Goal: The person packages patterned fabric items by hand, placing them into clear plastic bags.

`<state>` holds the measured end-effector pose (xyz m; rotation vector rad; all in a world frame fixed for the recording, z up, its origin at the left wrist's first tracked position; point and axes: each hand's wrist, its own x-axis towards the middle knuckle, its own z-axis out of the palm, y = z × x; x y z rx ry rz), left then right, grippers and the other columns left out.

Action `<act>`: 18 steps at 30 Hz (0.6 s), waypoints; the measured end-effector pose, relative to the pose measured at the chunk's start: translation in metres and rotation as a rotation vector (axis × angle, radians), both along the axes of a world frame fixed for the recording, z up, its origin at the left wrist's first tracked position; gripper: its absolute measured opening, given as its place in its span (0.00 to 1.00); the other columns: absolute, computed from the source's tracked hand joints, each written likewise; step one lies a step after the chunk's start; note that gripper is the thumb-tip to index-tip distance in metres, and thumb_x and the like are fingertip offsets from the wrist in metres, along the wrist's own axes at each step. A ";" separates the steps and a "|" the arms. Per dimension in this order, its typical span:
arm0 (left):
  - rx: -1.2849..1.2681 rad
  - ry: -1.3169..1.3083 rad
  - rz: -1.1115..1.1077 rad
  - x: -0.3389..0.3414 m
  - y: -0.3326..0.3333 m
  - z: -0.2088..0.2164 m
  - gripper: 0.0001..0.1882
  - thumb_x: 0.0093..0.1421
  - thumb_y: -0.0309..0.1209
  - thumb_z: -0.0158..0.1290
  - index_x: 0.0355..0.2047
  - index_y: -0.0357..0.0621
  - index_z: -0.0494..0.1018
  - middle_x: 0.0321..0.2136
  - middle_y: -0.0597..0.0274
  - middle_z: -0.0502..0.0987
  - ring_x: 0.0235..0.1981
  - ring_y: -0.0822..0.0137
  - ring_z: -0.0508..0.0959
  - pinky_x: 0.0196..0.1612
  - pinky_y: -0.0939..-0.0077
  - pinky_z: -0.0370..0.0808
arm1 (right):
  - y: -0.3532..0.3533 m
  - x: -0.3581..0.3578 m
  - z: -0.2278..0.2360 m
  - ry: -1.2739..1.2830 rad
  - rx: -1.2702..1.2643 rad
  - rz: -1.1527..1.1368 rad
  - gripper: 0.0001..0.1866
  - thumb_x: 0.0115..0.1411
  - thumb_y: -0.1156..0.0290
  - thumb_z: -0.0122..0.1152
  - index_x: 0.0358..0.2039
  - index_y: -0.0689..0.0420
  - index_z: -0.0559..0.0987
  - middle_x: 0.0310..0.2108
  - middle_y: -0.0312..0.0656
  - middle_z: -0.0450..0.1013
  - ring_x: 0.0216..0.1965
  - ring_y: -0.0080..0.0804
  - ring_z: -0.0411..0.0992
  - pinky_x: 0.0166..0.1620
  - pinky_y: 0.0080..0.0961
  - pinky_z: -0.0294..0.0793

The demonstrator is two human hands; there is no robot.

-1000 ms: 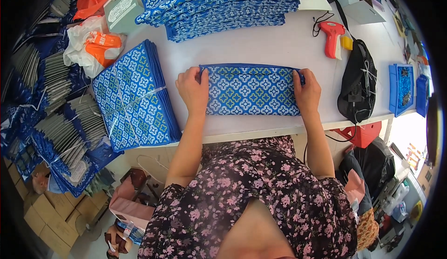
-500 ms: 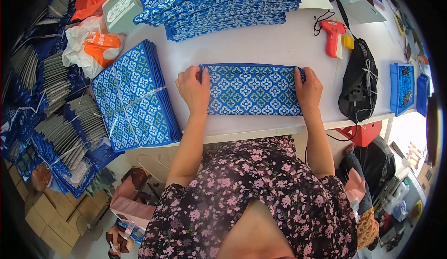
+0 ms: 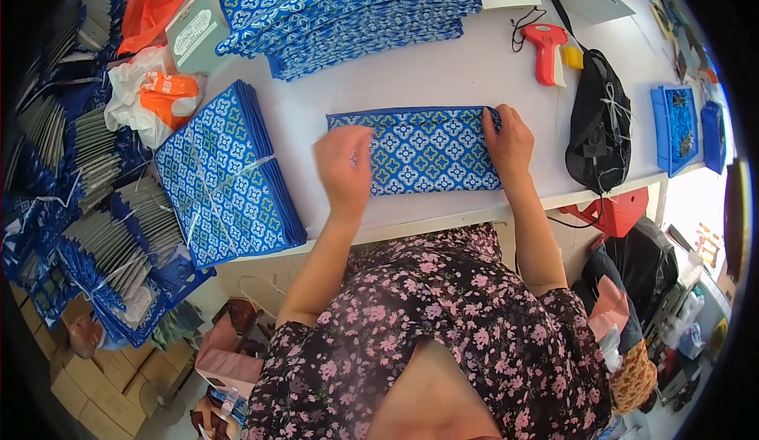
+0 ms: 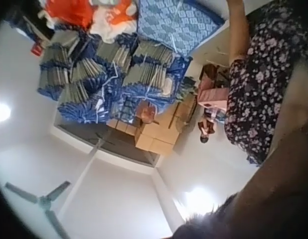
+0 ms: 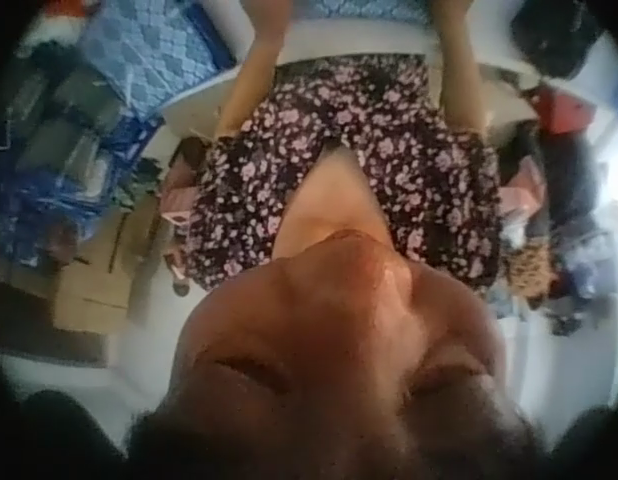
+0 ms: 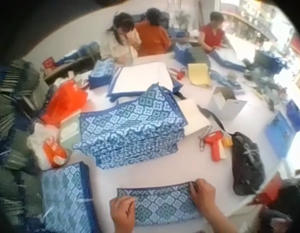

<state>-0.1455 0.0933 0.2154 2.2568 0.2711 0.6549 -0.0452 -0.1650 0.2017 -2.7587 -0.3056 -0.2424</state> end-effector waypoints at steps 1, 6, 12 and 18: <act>0.041 0.026 -0.275 -0.002 -0.004 0.000 0.12 0.56 0.26 0.58 0.42 0.46 0.76 0.45 0.62 0.77 0.51 0.58 0.72 0.53 0.62 0.64 | 0.000 0.000 -0.001 0.003 0.007 0.001 0.12 0.61 0.61 0.59 0.28 0.56 0.72 0.27 0.44 0.74 0.25 0.46 0.74 0.29 0.38 0.72; 0.230 0.126 -0.332 -0.005 -0.013 -0.038 0.18 0.57 0.26 0.57 0.49 0.49 0.75 0.55 0.67 0.72 0.58 0.59 0.67 0.56 0.57 0.62 | 0.007 -0.001 -0.005 0.011 0.008 0.000 0.12 0.61 0.61 0.60 0.29 0.56 0.73 0.27 0.44 0.74 0.25 0.46 0.74 0.29 0.37 0.72; 0.392 0.217 -0.327 -0.007 -0.011 -0.043 0.23 0.58 0.29 0.55 0.56 0.52 0.71 0.60 0.68 0.67 0.62 0.58 0.62 0.63 0.50 0.55 | 0.010 -0.001 -0.010 -0.018 0.032 0.002 0.12 0.61 0.62 0.60 0.29 0.56 0.73 0.26 0.44 0.74 0.25 0.45 0.74 0.29 0.37 0.73; 0.447 0.328 -0.341 -0.005 -0.010 -0.041 0.28 0.59 0.29 0.51 0.62 0.52 0.65 0.65 0.63 0.61 0.66 0.55 0.57 0.68 0.46 0.48 | 0.022 -0.005 0.007 0.124 -0.051 -0.072 0.09 0.57 0.64 0.62 0.34 0.54 0.75 0.34 0.44 0.75 0.33 0.44 0.75 0.37 0.38 0.73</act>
